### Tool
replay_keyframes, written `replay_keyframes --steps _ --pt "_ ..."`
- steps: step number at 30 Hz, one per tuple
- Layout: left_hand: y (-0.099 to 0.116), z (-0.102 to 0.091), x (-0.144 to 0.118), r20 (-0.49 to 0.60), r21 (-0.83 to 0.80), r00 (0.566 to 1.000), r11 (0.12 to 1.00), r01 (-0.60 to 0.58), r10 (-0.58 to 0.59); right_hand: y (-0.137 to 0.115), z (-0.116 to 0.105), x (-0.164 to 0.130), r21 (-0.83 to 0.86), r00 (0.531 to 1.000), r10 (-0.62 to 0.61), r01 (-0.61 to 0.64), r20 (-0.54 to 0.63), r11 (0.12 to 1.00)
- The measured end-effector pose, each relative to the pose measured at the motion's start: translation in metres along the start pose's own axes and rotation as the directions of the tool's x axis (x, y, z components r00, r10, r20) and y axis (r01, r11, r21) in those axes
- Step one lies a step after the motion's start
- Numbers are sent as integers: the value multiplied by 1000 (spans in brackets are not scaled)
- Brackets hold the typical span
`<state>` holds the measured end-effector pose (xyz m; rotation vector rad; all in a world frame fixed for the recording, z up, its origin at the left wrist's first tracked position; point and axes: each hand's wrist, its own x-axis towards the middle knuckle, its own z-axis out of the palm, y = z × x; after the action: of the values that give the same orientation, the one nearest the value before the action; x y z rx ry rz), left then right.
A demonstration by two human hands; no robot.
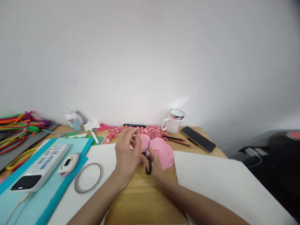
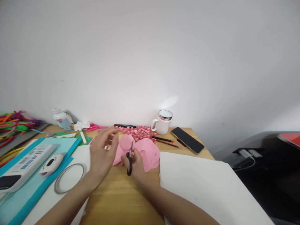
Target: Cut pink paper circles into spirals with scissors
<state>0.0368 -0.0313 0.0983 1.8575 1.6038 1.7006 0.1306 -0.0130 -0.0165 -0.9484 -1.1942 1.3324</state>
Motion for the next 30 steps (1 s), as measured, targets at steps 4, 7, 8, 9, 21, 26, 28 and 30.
replay_keyframes --steps 4,7,8,9,21,26,28,30 --pt "-37 15 4 155 -57 963 971 233 -222 2 0 2 62 1000 -12 11 20 998" --pt "-52 19 -1 316 -252 874 856 451 -368 0 0 2 64 1000 -4 3 21 998" --pt "-53 20 -4 379 -305 837 800 517 -396 -1 0 1 68 1000 2 -3 21 998" --pt "-54 20 -6 436 -345 800 744 573 -413 -2 0 1 71 1000 9 -11 24 997" --pt "-61 25 -14 575 -376 666 570 731 -475 -19 6 -3 128 996 64 -73 68 989" --pt "-59 24 -13 553 -377 674 575 726 -489 -16 5 -2 130 995 76 -83 65 988" --pt "-59 23 -12 563 -392 661 545 742 -496 -11 4 -2 129 994 76 -85 72 988" --pt "-60 23 -13 571 -405 650 517 754 -502 -6 4 -1 145 994 81 -91 77 985"
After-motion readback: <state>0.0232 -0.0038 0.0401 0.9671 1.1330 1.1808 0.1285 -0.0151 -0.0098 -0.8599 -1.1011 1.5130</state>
